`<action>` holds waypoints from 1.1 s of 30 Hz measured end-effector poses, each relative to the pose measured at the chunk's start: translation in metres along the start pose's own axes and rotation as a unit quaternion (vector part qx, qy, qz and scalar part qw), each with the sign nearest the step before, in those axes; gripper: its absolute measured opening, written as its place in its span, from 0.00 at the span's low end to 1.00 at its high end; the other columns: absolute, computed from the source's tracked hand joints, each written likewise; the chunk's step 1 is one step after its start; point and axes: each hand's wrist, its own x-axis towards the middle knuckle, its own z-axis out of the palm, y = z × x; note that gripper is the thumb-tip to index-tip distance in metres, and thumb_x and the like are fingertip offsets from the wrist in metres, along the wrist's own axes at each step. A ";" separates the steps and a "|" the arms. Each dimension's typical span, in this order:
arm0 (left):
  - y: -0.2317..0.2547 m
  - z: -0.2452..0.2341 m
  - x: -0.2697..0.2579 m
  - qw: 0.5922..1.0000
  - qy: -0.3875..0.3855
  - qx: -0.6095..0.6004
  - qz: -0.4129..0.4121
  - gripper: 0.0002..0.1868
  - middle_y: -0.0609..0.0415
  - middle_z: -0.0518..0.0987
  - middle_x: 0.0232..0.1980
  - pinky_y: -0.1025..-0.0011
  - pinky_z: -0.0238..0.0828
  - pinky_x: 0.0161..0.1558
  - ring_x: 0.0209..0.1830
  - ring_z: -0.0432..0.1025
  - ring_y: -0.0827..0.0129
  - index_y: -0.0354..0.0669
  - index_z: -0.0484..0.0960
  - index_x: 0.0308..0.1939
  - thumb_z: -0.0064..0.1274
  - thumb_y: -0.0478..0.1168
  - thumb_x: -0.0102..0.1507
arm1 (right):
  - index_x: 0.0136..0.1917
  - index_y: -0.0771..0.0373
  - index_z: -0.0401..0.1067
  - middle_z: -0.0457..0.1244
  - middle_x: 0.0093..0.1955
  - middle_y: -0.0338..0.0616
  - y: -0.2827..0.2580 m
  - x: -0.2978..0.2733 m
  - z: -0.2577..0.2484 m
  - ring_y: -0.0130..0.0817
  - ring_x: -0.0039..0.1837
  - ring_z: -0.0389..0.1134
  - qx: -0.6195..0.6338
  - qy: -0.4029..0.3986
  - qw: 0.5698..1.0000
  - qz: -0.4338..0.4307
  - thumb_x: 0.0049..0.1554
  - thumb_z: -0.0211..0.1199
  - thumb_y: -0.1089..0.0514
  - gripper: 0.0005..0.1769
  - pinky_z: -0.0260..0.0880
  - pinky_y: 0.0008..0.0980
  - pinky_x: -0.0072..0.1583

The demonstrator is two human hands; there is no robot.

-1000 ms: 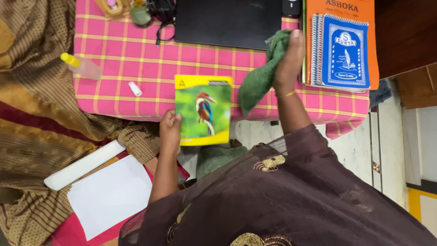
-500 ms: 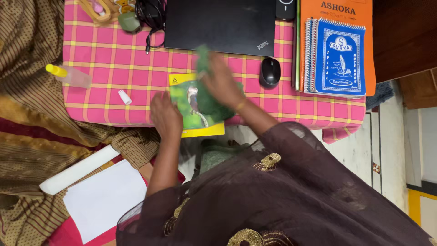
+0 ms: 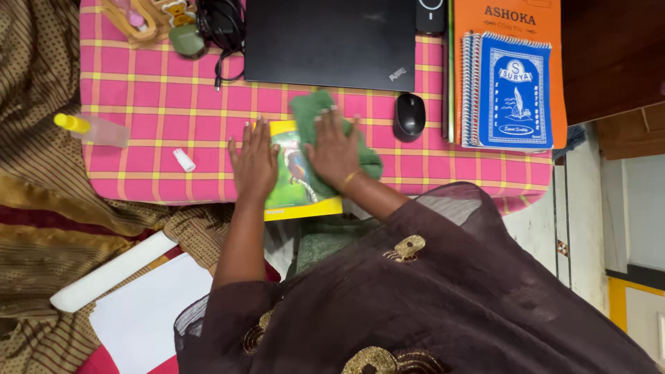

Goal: The person wipes the surfaces of multiple notebooks and office files using a green cloth while they are placed on a desk and a nearby chair.

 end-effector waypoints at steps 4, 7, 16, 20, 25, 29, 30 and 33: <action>0.001 0.001 0.002 1.000 0.012 -0.001 0.004 0.29 0.56 0.54 0.83 0.46 0.29 0.76 0.82 0.46 0.59 0.46 0.61 0.78 0.36 0.47 0.73 | 0.78 0.71 0.55 0.45 0.83 0.57 0.014 -0.007 0.012 0.48 0.85 0.37 -0.044 0.024 0.999 -0.015 0.66 0.42 0.37 0.40 0.30 0.73 0.76; -0.002 0.001 -0.001 1.000 0.012 -0.004 0.003 0.28 0.56 0.55 0.83 0.45 0.29 0.77 0.83 0.46 0.61 0.46 0.63 0.77 0.37 0.47 0.73 | 0.77 0.75 0.53 0.42 0.84 0.59 0.002 0.009 0.019 0.50 0.86 0.35 0.001 0.038 0.995 -0.088 0.67 0.42 0.38 0.40 0.29 0.65 0.77; -0.005 0.009 0.001 1.000 0.029 -0.007 0.007 0.28 0.57 0.56 0.82 0.46 0.29 0.77 0.82 0.47 0.61 0.45 0.64 0.77 0.37 0.46 0.73 | 0.78 0.67 0.56 0.44 0.83 0.51 0.003 0.007 -0.011 0.45 0.84 0.36 -0.001 -0.030 0.995 -0.099 0.62 0.43 0.36 0.42 0.28 0.71 0.75; -0.006 0.011 0.000 0.999 0.035 0.008 0.008 0.28 0.57 0.57 0.83 0.46 0.29 0.77 0.83 0.47 0.61 0.45 0.64 0.77 0.36 0.46 0.72 | 0.76 0.70 0.58 0.43 0.84 0.49 0.012 0.002 -0.027 0.43 0.86 0.35 -0.033 -0.031 0.998 -0.032 0.64 0.43 0.37 0.40 0.26 0.76 0.75; -0.004 0.010 0.001 1.000 0.020 0.001 -0.004 0.28 0.58 0.57 0.82 0.46 0.29 0.77 0.83 0.46 0.61 0.46 0.64 0.77 0.35 0.46 0.73 | 0.71 0.68 0.63 0.37 0.88 0.50 -0.023 0.010 -0.020 0.44 0.88 0.32 0.019 -0.116 0.991 -0.061 0.65 0.44 0.37 0.36 0.26 0.69 0.78; -0.005 0.009 0.001 1.000 0.022 0.010 0.000 0.27 0.59 0.56 0.84 0.45 0.28 0.78 0.84 0.47 0.62 0.45 0.65 0.76 0.35 0.45 0.73 | 0.78 0.72 0.56 0.43 0.84 0.54 -0.020 0.006 0.003 0.45 0.85 0.38 0.075 0.007 0.990 -0.122 0.64 0.45 0.38 0.41 0.32 0.62 0.78; -0.004 0.009 0.001 1.000 0.030 0.004 0.003 0.27 0.57 0.56 0.83 0.45 0.28 0.77 0.83 0.47 0.61 0.44 0.65 0.76 0.35 0.45 0.73 | 0.78 0.72 0.55 0.43 0.83 0.55 -0.010 0.001 0.007 0.47 0.84 0.38 0.085 0.004 0.992 -0.097 0.63 0.45 0.37 0.43 0.32 0.62 0.77; -0.003 0.009 -0.003 0.999 0.034 -0.006 0.005 0.28 0.57 0.56 0.82 0.46 0.28 0.77 0.82 0.47 0.60 0.44 0.64 0.77 0.35 0.45 0.73 | 0.77 0.74 0.55 0.45 0.82 0.59 0.021 -0.024 0.016 0.48 0.84 0.42 0.026 0.074 0.997 0.001 0.65 0.44 0.36 0.43 0.35 0.62 0.77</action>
